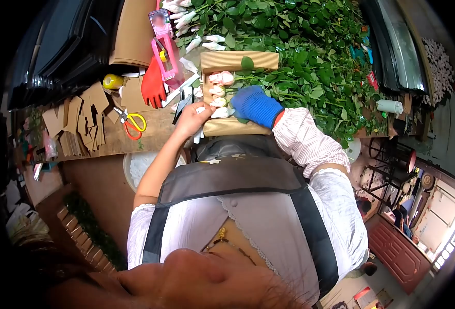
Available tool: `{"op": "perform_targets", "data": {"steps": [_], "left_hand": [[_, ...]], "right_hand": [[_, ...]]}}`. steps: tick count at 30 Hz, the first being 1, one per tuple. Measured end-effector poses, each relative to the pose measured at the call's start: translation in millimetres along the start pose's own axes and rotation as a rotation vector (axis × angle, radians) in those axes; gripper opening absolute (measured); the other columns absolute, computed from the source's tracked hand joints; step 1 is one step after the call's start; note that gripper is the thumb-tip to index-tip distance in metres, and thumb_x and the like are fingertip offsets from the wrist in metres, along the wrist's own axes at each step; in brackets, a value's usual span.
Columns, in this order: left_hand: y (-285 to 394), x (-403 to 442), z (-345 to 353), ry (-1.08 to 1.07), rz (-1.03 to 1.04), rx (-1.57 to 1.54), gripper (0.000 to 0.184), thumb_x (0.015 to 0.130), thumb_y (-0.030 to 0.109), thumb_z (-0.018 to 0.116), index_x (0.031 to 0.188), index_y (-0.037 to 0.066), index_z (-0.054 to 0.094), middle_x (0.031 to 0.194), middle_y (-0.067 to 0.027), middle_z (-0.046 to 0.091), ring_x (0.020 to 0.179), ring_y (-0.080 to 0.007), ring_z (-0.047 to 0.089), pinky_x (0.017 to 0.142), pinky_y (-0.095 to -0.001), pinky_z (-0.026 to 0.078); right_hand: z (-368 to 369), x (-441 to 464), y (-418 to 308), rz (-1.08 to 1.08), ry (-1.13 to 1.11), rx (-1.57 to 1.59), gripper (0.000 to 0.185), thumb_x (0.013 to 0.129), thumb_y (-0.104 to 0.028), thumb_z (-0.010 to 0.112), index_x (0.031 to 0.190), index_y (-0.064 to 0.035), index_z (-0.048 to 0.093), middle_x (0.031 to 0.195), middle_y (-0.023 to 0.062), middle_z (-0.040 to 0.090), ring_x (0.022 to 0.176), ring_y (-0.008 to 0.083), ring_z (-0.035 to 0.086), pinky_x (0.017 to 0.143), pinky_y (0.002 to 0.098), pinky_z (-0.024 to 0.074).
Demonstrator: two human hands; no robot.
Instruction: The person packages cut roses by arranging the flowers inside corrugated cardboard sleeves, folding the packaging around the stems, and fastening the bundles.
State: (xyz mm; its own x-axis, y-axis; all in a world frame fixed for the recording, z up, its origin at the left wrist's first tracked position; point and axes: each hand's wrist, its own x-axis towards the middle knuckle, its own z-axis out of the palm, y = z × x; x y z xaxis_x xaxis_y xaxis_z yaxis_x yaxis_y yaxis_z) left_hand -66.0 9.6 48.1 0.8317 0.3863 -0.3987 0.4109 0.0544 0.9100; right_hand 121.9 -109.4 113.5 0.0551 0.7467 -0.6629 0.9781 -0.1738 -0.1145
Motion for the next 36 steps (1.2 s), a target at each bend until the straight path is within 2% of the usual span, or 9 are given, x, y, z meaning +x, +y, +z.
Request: {"op": "perform_targets", "data": {"steps": [6,9,11,12,14,19,22,30,36], "left_hand": [[-2,-50,-37,0.398,-0.168,-0.600,0.016,0.087,0.021,0.073,0.085,0.006,0.068,0.075,0.0025,0.060,0.065,-0.0072,0.053,0.059,-0.0257,0.043],[-82,-101,-105,0.113,-0.157,0.002,0.027,0.085,0.031,0.073,0.082,0.005,0.066,0.076,0.0011,0.064,0.067,-0.0119,0.058,0.064,-0.0272,0.045],[-84,-134,-117,-0.021,-0.569,1.018,0.043,0.074,0.047,0.077,0.095,0.010,0.074,0.101,-0.0133,0.073,0.092,-0.0318,0.069,0.082,-0.0405,0.051],[-61,-142,-110,-0.229,-0.635,1.421,0.050,0.075,0.049,0.076,0.106,0.010,0.074,0.107,-0.0145,0.072,0.101,-0.0298,0.068,0.093,-0.0441,0.048],[-69,-149,-110,-0.225,-0.534,1.465,0.052,0.078,0.051,0.074,0.110,0.009,0.072,0.112,-0.0167,0.070,0.105,-0.0295,0.067,0.098,-0.0450,0.044],[-8,-53,-55,0.244,-0.043,0.354,0.054,0.084,0.038,0.077,0.118,0.004,0.052,0.109,-0.0179,0.064,0.105,-0.0296,0.060,0.092,-0.0381,0.046],[13,6,-19,0.136,0.154,0.155,0.102,0.061,0.042,0.092,0.133,-0.002,0.035,0.128,-0.0273,0.045,0.124,-0.0400,0.046,0.106,-0.0427,0.039],[-11,40,-13,-0.146,0.317,0.420,0.104,0.064,0.042,0.090,0.140,0.007,0.028,0.137,-0.0227,0.030,0.135,-0.0396,0.028,0.116,-0.0436,0.026],[-8,40,-16,-0.149,0.337,0.452,0.096,0.067,0.039,0.088,0.142,0.015,0.033,0.144,-0.0248,0.025,0.140,-0.0426,0.022,0.118,-0.0462,0.024]], "right_hand": [[-5,0,-3,-0.041,-0.012,-0.054,0.030,0.084,-0.035,0.062,0.094,-0.0096,0.075,0.096,0.0150,0.072,0.089,0.0318,0.070,0.077,0.0446,0.0551],[-3,1,-3,-0.064,-0.017,-0.064,0.035,0.086,-0.039,0.060,0.093,-0.0080,0.075,0.095,0.0167,0.072,0.087,0.0327,0.070,0.077,0.0451,0.0549],[-4,4,-5,-0.079,-0.015,-0.061,0.039,0.087,-0.042,0.057,0.092,-0.0072,0.075,0.094,0.0175,0.072,0.086,0.0332,0.070,0.077,0.0454,0.0547],[-5,7,-5,-0.090,-0.009,-0.059,0.041,0.087,-0.043,0.056,0.092,-0.0068,0.075,0.093,0.0177,0.072,0.086,0.0335,0.070,0.077,0.0456,0.0545],[-7,11,-1,-0.106,0.016,-0.068,0.044,0.088,-0.048,0.055,0.088,-0.0085,0.075,0.088,0.0173,0.071,0.083,0.0338,0.069,0.075,0.0457,0.0542],[-9,17,-4,-0.110,-0.002,-0.065,0.045,0.089,-0.052,0.055,0.081,-0.0130,0.075,0.081,0.0161,0.069,0.080,0.0345,0.068,0.073,0.0459,0.0535],[2,13,-2,-0.107,0.072,-0.025,0.043,0.087,-0.049,0.057,0.082,-0.0096,0.074,0.083,0.0162,0.071,0.080,0.0344,0.069,0.073,0.0461,0.0535],[20,-5,-2,0.128,0.439,0.178,0.028,0.086,-0.040,0.059,0.096,-0.0139,0.068,0.086,0.0138,0.071,0.080,0.0345,0.069,0.070,0.0478,0.0528],[22,9,-12,0.028,0.272,-0.048,0.013,0.090,-0.021,0.056,0.093,-0.0145,0.066,0.081,0.0089,0.071,0.078,0.0259,0.072,0.062,0.0433,0.0515]]}}
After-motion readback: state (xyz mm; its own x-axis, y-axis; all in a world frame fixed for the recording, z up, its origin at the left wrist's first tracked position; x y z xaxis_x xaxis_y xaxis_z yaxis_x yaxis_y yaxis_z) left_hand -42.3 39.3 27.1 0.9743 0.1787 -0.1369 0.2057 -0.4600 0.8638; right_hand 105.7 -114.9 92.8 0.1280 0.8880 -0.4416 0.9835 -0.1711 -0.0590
